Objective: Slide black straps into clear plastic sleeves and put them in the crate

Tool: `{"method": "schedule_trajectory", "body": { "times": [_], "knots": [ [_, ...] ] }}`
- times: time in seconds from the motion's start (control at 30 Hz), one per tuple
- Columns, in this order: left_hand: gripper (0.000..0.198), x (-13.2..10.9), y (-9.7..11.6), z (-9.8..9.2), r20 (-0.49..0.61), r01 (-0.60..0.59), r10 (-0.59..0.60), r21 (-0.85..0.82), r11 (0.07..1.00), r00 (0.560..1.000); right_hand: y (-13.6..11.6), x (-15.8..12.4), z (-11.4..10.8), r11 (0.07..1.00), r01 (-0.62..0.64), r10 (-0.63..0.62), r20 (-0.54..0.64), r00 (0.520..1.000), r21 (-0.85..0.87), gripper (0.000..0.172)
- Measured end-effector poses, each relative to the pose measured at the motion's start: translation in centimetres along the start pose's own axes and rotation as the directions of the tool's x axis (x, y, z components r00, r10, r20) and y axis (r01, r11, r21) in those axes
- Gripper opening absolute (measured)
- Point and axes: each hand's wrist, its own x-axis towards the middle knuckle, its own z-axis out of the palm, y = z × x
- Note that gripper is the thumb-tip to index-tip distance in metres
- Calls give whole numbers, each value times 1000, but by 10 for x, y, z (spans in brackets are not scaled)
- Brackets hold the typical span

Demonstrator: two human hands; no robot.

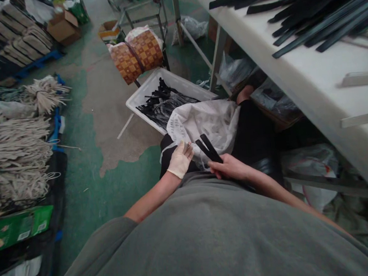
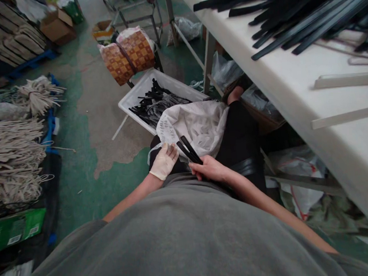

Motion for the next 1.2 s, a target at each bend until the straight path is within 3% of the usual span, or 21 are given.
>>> {"method": "schedule_trajectory", "body": {
  "times": [0.43, 0.7, 0.77, 0.83, 0.9, 1.0, 1.2],
  "knots": [
    [23, 5, -7, 14, 95, -63, 69, -71, 996, 993, 1, 26, 7, 997, -46, 48, 37, 998, -69, 40],
    [29, -1, -21, 9, 145, 5, -5, 2, 1000, 989, -3, 39, 4, 996, -86, 84, 93, 992, 13, 37],
    [28, -1, -19, 8, 134, 20, -25, 35, 999, 991, -8, 38, 1, 999, -43, 42, 95, 995, 15, 36],
    [25, 1, -14, 6, 85, 14, -15, 13, 1000, 996, -16, 30, -5, 996, 38, -32, 81, 996, -77, 36],
    [23, 2, -7, 2, 15, -8, 9, -55, 998, 1000, -22, 16, -12, 959, 86, -78, 38, 996, -271, 32],
    [20, 0, -2, -5, -28, 1, -4, -129, 992, 1000, -29, 1, -20, 858, 30, -70, -59, 996, -512, 32],
    [25, -16, -16, 2, 51, 125, -121, -82, 989, 991, -44, 16, -9, 800, -4, -90, -127, 988, -600, 34]
  ]
}}
